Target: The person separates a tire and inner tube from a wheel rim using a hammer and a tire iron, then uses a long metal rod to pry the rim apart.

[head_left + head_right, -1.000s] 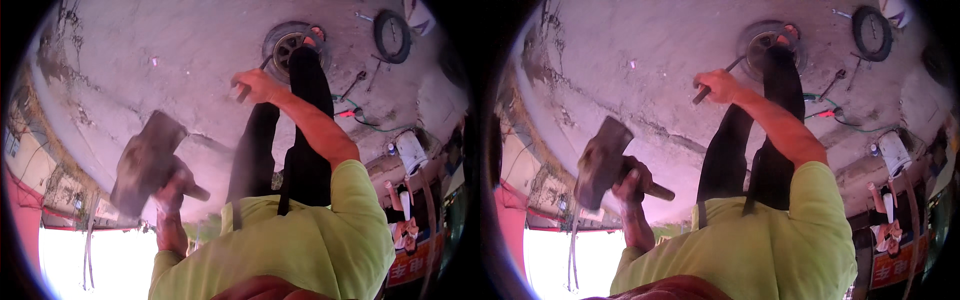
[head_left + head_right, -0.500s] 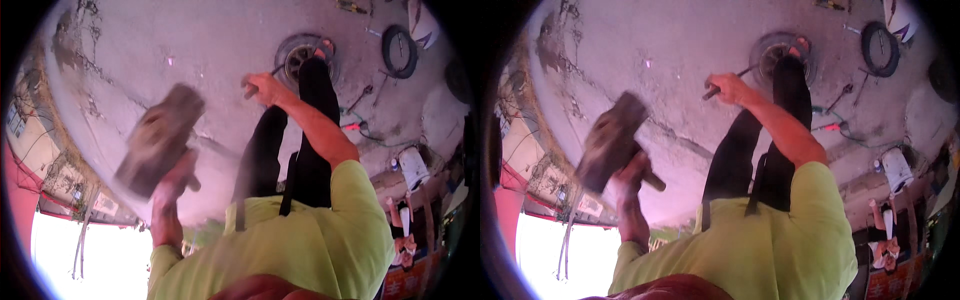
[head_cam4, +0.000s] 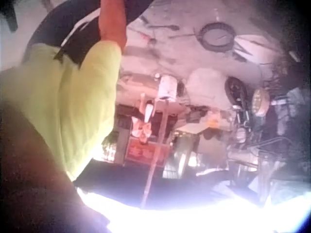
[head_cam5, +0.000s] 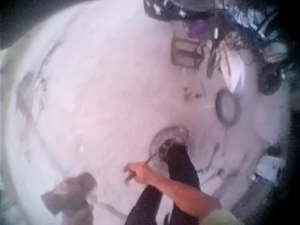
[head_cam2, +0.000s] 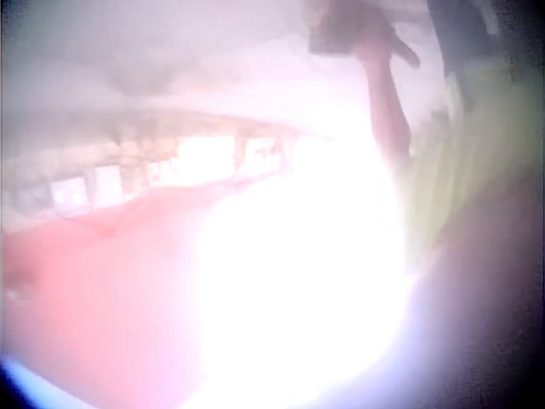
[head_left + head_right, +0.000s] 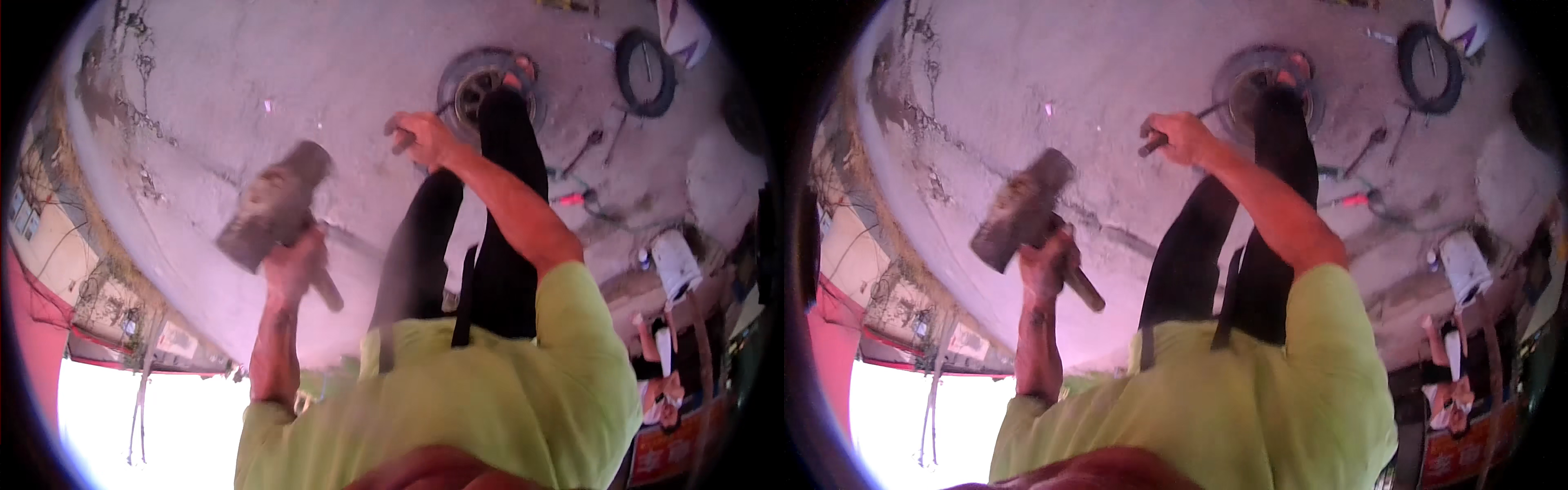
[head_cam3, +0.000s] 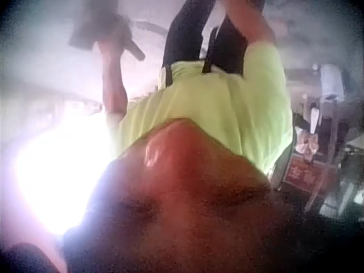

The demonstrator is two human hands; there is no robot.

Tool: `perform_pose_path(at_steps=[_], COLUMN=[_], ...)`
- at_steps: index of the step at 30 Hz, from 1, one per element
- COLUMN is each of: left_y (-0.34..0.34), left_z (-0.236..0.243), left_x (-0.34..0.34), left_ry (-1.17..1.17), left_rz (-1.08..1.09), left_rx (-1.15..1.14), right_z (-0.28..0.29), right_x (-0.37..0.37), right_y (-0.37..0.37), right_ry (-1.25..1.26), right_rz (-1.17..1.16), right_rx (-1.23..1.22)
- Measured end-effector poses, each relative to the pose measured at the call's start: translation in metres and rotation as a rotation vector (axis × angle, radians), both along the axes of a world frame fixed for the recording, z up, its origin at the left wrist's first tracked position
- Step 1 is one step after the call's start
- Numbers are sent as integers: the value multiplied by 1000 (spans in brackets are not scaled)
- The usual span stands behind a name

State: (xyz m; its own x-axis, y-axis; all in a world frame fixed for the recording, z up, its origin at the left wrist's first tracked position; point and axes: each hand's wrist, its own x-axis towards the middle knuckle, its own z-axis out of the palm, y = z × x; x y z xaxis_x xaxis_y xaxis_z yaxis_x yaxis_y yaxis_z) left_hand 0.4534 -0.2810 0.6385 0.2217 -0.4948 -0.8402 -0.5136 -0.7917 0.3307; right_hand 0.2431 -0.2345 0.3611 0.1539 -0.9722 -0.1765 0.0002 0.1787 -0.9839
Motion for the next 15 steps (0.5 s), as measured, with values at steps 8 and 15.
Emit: perform_pose_path(at_steps=[8, 15], left_y=[-32, 40], left_z=[71, -6], left_x=[-8, 20], left_ry=[605, 99], left_rz=[-50, -76], left_rx=[-386, 173], right_z=[-4, 5], right_x=[7, -9], right_y=[1, 14], right_ry=[31, 7], right_rz=[-7, 1], right_rx=[-138, -154])
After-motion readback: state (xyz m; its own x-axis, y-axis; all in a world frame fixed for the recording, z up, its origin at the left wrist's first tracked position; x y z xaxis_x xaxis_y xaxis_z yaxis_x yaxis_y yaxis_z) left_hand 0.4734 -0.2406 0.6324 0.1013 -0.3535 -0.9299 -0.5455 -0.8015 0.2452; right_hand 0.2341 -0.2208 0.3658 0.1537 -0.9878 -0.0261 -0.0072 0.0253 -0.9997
